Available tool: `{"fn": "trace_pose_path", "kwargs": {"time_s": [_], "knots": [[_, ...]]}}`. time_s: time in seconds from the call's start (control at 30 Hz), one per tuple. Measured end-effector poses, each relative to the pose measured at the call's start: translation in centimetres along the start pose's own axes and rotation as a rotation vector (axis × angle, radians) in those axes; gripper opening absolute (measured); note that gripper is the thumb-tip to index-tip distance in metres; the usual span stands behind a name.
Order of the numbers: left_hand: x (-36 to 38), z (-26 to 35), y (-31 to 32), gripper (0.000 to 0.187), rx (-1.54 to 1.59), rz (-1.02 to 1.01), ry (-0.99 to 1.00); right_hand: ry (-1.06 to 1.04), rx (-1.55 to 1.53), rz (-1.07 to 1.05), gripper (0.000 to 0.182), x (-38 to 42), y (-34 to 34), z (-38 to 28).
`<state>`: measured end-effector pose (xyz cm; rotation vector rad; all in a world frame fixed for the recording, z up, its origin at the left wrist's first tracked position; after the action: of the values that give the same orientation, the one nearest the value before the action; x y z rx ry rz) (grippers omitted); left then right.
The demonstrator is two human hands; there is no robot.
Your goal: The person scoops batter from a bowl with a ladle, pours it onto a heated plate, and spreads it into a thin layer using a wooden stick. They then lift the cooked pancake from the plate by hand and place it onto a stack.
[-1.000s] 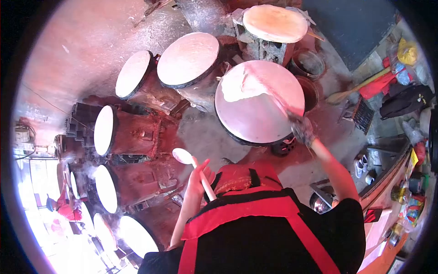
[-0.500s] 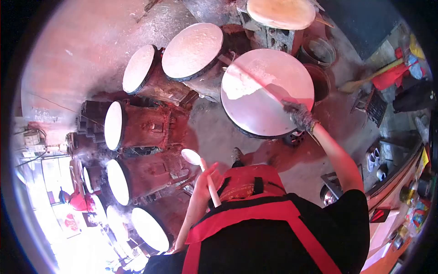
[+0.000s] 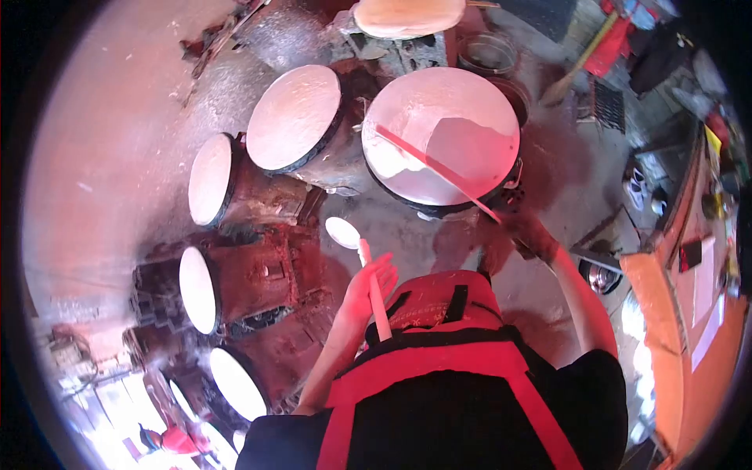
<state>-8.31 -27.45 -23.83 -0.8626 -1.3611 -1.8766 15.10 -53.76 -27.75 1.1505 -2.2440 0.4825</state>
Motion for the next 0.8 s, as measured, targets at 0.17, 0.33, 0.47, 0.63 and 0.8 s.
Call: {"fn": "trace_pose_path", "kwargs": {"time_s": [0.17,0.33,0.47,0.63,0.8], "knots": [[0.1,3.3,-4.4,0.035,-0.152,-0.090,0.031,0.090,-0.403,0.147,0.035,8.8,6.0,5.5],[3.6,5.7,-10.4,0.034,-0.243,0.088,0.042,-0.304,-0.998,0.157,0.040,-3.8,18.0,0.9],[6.5,7.1,-15.6,0.032,-0.173,0.165,0.123,-0.623,-0.267,0.862,0.035,-19.8,22.0,-7.8],[8.0,7.3,-19.4,0.036,-0.059,0.142,0.131,-0.485,-0.446,0.892,0.029,-23.8,25.3,-12.2],[7.8,6.4,-19.3,0.038,-0.051,0.075,0.132,-0.362,-0.656,0.796,0.026,-13.7,26.3,-7.1]]}}
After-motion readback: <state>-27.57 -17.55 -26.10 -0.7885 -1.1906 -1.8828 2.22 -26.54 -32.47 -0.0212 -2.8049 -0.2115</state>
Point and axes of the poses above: each hand's wrist, its own x-axis away from the middle knuckle, its own y-axis out of the palm, z = x × y, the point moved 9 cm from there along -x, towards the middle knuckle, and after that the axes turned 12 degrees about x, right-handed, at the moved point
